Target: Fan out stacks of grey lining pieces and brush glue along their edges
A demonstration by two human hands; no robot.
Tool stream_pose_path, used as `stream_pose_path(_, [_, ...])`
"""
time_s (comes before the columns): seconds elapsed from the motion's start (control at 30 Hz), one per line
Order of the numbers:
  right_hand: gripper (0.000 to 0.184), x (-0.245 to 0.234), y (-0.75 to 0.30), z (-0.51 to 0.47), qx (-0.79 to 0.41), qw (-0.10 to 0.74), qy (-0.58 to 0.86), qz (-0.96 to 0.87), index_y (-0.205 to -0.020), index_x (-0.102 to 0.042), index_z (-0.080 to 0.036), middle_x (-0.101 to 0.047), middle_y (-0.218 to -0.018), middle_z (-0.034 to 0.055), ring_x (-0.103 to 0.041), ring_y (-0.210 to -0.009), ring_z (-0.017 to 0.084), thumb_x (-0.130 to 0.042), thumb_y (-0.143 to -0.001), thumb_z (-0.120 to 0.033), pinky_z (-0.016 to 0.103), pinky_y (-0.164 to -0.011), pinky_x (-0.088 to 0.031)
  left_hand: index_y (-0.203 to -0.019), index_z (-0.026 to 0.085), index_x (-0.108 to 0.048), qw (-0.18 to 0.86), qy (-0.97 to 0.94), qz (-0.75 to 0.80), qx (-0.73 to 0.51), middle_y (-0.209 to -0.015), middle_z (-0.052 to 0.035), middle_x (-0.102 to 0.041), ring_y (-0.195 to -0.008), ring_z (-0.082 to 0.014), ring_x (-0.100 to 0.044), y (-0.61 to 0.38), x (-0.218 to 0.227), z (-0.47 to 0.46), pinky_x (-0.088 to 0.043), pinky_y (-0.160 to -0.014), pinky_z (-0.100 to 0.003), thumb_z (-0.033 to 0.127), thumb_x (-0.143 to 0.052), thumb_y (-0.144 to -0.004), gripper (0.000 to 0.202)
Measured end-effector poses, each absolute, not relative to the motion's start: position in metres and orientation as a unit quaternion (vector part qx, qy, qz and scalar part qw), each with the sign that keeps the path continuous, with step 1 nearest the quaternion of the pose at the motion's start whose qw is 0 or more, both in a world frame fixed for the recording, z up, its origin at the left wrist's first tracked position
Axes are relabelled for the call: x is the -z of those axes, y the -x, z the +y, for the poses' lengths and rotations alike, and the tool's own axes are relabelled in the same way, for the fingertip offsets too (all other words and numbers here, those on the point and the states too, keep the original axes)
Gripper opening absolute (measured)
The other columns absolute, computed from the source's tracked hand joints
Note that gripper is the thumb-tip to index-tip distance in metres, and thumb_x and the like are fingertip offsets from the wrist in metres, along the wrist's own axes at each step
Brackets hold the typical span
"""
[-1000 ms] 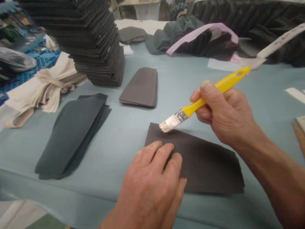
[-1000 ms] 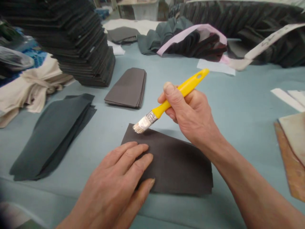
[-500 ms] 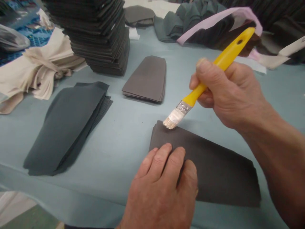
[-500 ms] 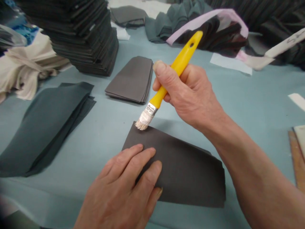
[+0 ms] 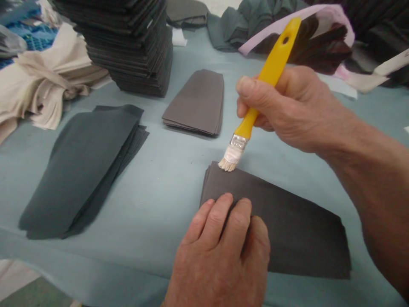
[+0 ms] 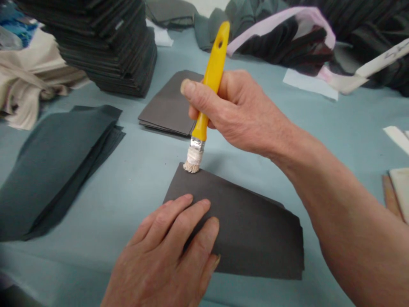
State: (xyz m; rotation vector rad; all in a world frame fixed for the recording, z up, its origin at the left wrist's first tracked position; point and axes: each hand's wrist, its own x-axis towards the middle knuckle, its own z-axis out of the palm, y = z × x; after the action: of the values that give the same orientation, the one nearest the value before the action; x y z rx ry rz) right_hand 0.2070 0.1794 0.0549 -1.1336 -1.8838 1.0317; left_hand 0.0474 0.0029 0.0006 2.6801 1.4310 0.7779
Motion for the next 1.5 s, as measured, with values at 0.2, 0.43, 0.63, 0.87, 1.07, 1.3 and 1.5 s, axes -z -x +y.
stream_pose_path(0.2, [0.053,-0.054,-0.204,0.179,-0.376,0.379,0.398,-0.746,-0.069,-0.068,-0.022,-0.040,-0.051,-0.0029,-0.033,-0.046,0.007,-0.068,-0.104,-0.061,0.028,-0.044,-0.019,-0.118,0.023,-0.073,0.000,-0.853,0.458,-0.250,-0.129,0.0009,-0.080,-0.126,-0.0235,-0.067,-0.048,-0.002,0.003,-0.055,-0.106,-0.037,0.025,-0.055,-0.108,0.022])
stream_pose_path(0.43, [0.046,-0.055,-0.214,0.180,-0.345,0.326,0.422,-0.772,-0.067,-0.068,-0.018,-0.047,-0.056,-0.0031,-0.040,-0.051,0.005,-0.063,-0.111,-0.033,0.023,-0.055,-0.037,-0.119,0.023,-0.073,0.006,-0.856,0.455,-0.245,-0.130,0.0011,-0.080,-0.127,-0.0241,-0.066,-0.047,-0.002,0.003,-0.054,-0.107,-0.037,0.026,-0.055,-0.108,0.021])
stream_pose_path(0.63, [0.048,-0.057,-0.209,0.177,-0.325,0.380,0.402,-0.768,-0.070,-0.068,-0.018,-0.041,-0.053,-0.0044,-0.035,-0.047,0.005,-0.056,-0.114,-0.035,0.024,-0.050,-0.031,-0.122,0.023,-0.070,0.014,-0.856,0.456,-0.241,-0.132,0.0012,-0.078,-0.130,-0.0242,-0.063,-0.048,-0.002,0.002,-0.049,-0.110,-0.038,0.026,-0.054,-0.109,0.021])
stream_pose_path(0.87, [0.054,-0.050,-0.216,0.179,-0.342,0.346,0.396,-0.779,-0.064,-0.063,-0.022,-0.045,-0.057,-0.0011,-0.041,-0.054,0.008,-0.065,-0.107,-0.055,0.026,-0.048,-0.030,-0.123,0.023,-0.069,0.025,-0.863,0.451,-0.228,-0.134,0.0006,-0.078,-0.130,-0.0244,-0.063,-0.046,-0.003,0.002,-0.047,-0.109,-0.039,0.026,-0.052,-0.110,0.022])
stream_pose_path(1.07, [0.051,-0.059,-0.215,0.175,-0.333,0.382,0.422,-0.752,-0.063,-0.062,-0.019,-0.039,-0.052,-0.0030,-0.050,-0.057,0.007,-0.056,-0.113,-0.026,0.020,-0.058,-0.040,-0.124,0.022,-0.068,0.026,-0.865,0.448,-0.224,-0.135,-0.0006,-0.077,-0.131,-0.0250,-0.062,-0.046,-0.005,0.001,-0.047,-0.109,-0.039,0.026,-0.050,-0.111,0.023])
stream_pose_path(1.3, [0.052,-0.053,-0.192,0.171,-0.379,0.410,0.406,-0.724,-0.063,-0.057,-0.016,-0.039,-0.055,-0.0059,-0.037,-0.052,0.004,-0.051,-0.115,-0.021,0.019,-0.055,-0.035,-0.131,0.022,-0.066,0.039,-0.869,0.450,-0.200,-0.142,-0.0017,-0.073,-0.138,-0.0260,-0.058,-0.041,-0.005,0.000,-0.044,-0.115,-0.041,0.025,-0.051,-0.111,0.025])
stream_pose_path(1.5, [0.048,-0.052,-0.212,0.171,-0.336,0.361,0.445,-0.747,-0.064,-0.061,-0.016,-0.040,-0.054,-0.0051,-0.036,-0.049,0.004,-0.059,-0.111,-0.023,0.020,-0.053,-0.030,-0.135,0.022,-0.065,0.052,-0.877,0.442,-0.182,-0.147,-0.0027,-0.069,-0.142,-0.0268,-0.055,-0.039,-0.007,0.000,-0.043,-0.118,-0.042,0.023,-0.051,-0.110,0.028])
